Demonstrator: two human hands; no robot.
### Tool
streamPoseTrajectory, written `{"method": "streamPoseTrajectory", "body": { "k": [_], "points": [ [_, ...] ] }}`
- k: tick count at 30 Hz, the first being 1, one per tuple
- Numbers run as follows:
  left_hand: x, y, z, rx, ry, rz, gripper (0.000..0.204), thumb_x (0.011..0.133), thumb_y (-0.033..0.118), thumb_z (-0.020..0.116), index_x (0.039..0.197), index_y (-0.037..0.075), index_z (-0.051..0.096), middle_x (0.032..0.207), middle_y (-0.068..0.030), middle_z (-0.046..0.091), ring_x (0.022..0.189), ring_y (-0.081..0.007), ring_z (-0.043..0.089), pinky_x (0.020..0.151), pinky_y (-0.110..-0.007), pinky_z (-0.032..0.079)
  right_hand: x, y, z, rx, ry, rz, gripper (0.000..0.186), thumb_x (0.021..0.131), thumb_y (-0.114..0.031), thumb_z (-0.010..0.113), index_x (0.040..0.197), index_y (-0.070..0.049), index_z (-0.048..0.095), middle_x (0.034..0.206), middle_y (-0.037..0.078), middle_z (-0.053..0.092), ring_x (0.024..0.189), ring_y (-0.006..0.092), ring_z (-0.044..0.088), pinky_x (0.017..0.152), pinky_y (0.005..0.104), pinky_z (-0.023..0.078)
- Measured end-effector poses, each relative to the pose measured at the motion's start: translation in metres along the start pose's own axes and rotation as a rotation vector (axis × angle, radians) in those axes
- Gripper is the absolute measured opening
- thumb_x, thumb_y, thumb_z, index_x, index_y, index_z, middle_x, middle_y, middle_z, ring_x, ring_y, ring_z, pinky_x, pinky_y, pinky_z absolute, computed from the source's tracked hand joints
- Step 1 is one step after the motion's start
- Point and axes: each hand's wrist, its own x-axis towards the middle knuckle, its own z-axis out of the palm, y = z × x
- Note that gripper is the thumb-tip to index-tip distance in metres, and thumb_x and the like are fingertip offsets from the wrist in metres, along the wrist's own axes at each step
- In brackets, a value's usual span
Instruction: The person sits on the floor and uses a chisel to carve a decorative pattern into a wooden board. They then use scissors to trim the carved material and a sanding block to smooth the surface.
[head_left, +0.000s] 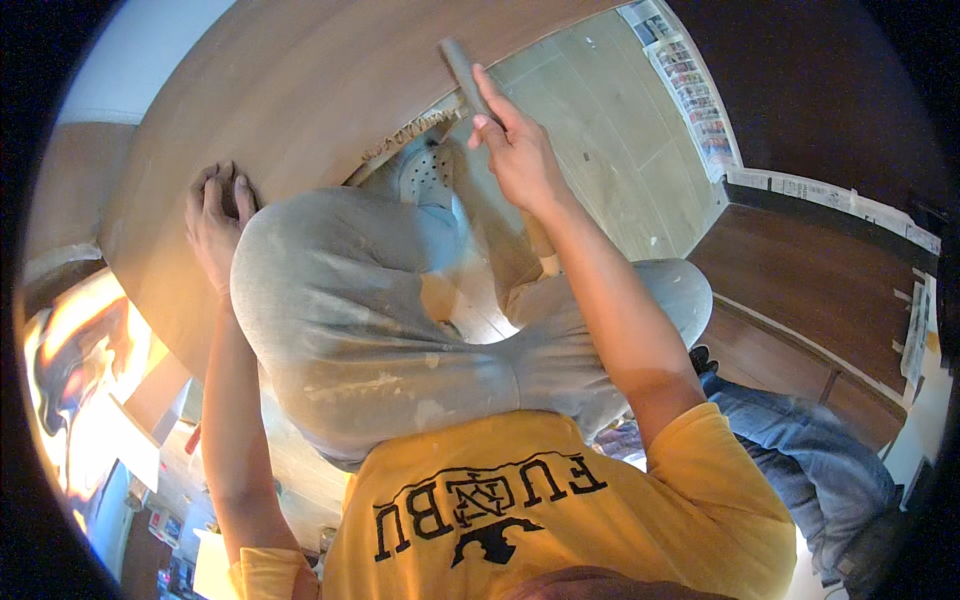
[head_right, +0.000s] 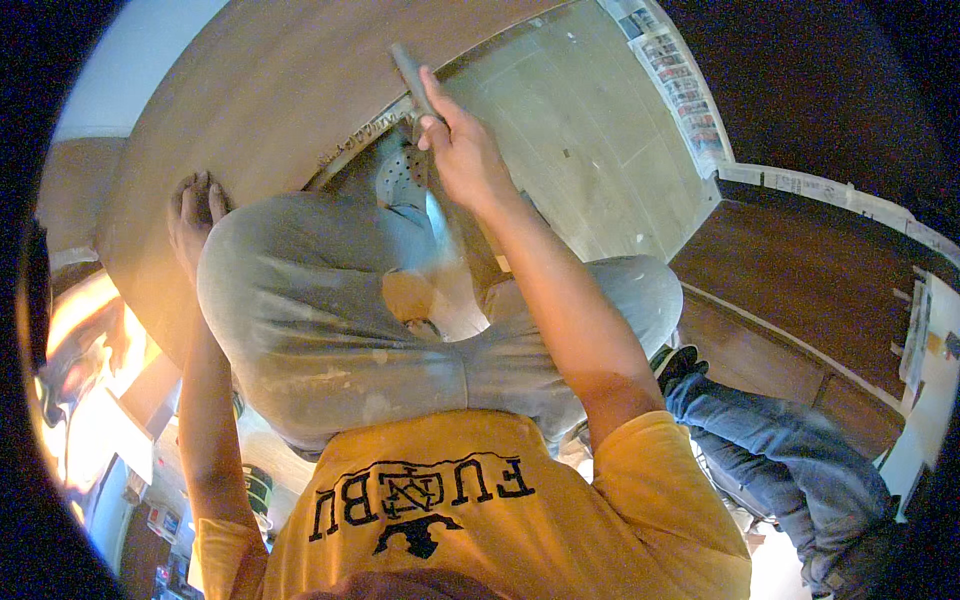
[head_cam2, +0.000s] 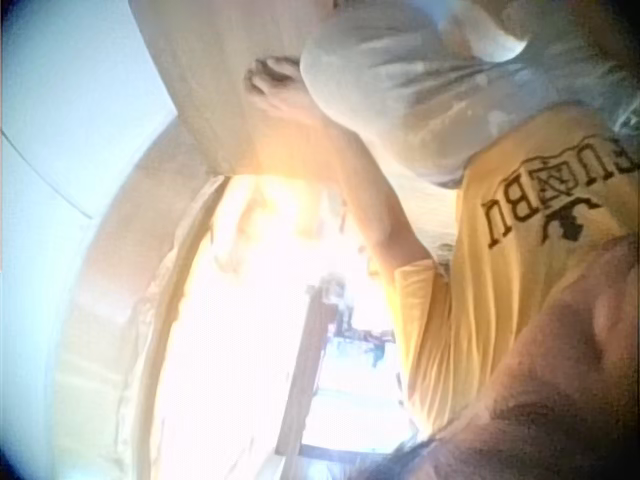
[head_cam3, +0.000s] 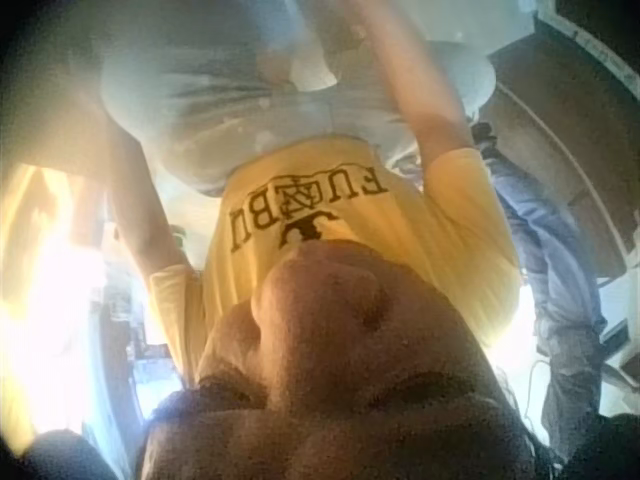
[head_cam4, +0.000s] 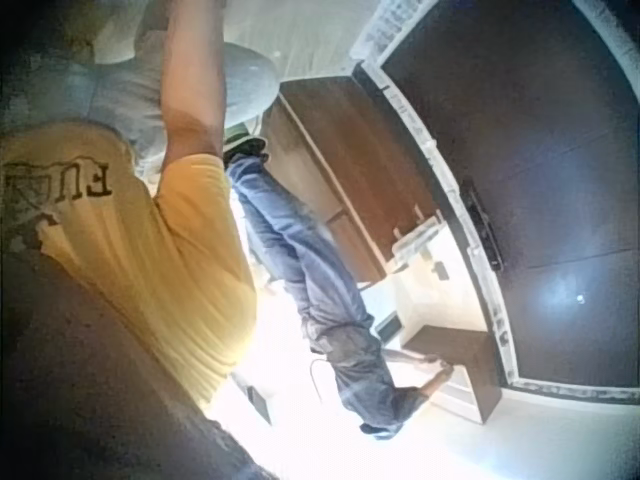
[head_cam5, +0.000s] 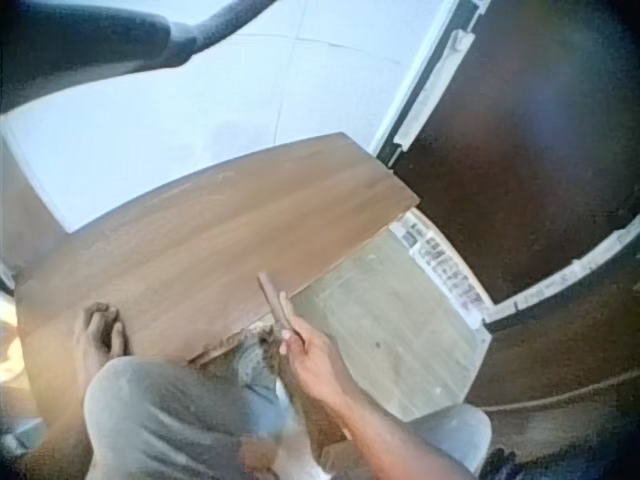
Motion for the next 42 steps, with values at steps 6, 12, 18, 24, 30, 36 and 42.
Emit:
{"method": "streamPoseTrajectory", "body": {
  "k": [6,12,18,24,30,36,42],
  "points": [
    [0.001,0.001,0.001,-0.055,0.004,-0.025,0.031,0.099,0.025,0.066,0.121,0.005,0.074,0.13,-0.0133,0.066,0.121,-0.0333,0.062,0.105,-0.043,0.047,0.01,0.004,0.004,-0.062,0.071,0.058,0.056,0.103,-0.015,0.059,0.155,-0.032,0.049,0.076,0.015,0.067,0.07,0.0242,0.063,0.075,0.0391,0.053],
    [0.0,-0.005,0.006,0.007,0.043,0.016,0.031,0.098,0.025,0.068,0.12,0.005,0.075,0.129,-0.0143,0.067,0.122,-0.0325,0.062,0.108,-0.043,0.046,0.002,-0.004,0.017,-0.139,-0.022,0.076,0.058,0.104,-0.013,0.057,0.156,-0.036,0.047,0.073,0.004,0.052,0.068,0.0116,0.048,0.071,0.0276,0.048],
    [0.003,-0.002,0.006,0.026,0.027,0.008,0.031,0.098,0.026,0.069,0.12,0.006,0.075,0.129,-0.0164,0.066,0.123,-0.033,0.062,0.108,-0.042,0.046,0.001,0.011,0.029,-0.062,0.078,-0.164,0.056,0.104,-0.013,0.058,0.155,-0.034,0.048,0.095,0.023,0.07,0.068,0.0203,0.052,0.074,0.0311,0.05],
    [0.001,-0.011,0.008,-0.029,0.037,0.003,0.032,0.098,0.028,0.069,0.12,0.006,0.075,0.129,-0.0164,0.066,0.12,-0.0332,0.064,0.104,-0.042,0.05,0.006,-0.005,0.022,-0.133,-0.099,0.006,0.053,0.104,-0.015,0.059,0.154,-0.03,0.05,0.129,0.024,0.068,0.106,0.0326,0.072,0.093,0.0358,0.052],
    [0.002,0.0,0.006,0.013,0.025,-0.031,0.03,0.098,0.027,0.069,0.12,0.007,0.075,0.13,-0.0134,0.066,0.122,-0.0316,0.062,0.107,-0.043,0.047,0.013,0.007,0.012,-0.131,0.122,-0.15,0.054,0.101,-0.012,0.06,0.152,-0.028,0.052,0.114,0.026,0.07,0.1,0.0476,0.068,0.087,0.0499,0.056],
    [0.001,-0.006,0.007,0.004,0.036,0.004,0.029,0.099,0.026,0.067,0.12,0.007,0.075,0.129,-0.0127,0.066,0.122,-0.0311,0.062,0.107,-0.043,0.047,-0.015,0.0,0.036,-0.051,0.059,-0.131,0.059,0.1,-0.007,0.061,0.155,-0.024,0.049,0.116,0.025,0.069,0.095,0.0474,0.067,0.082,0.0476,0.055],
    [0.0,-0.003,0.007,-0.022,0.026,-0.015,0.028,0.099,0.023,0.067,0.12,0.006,0.075,0.13,-0.0127,0.065,0.122,-0.0315,0.062,0.107,-0.043,0.047,-0.019,-0.008,0.018,-0.082,0.043,0.125,0.061,0.101,-0.007,0.061,0.156,-0.027,0.046,0.107,0.03,0.067,0.065,0.0385,0.058,0.068,0.0377,0.05]
  ]
}}
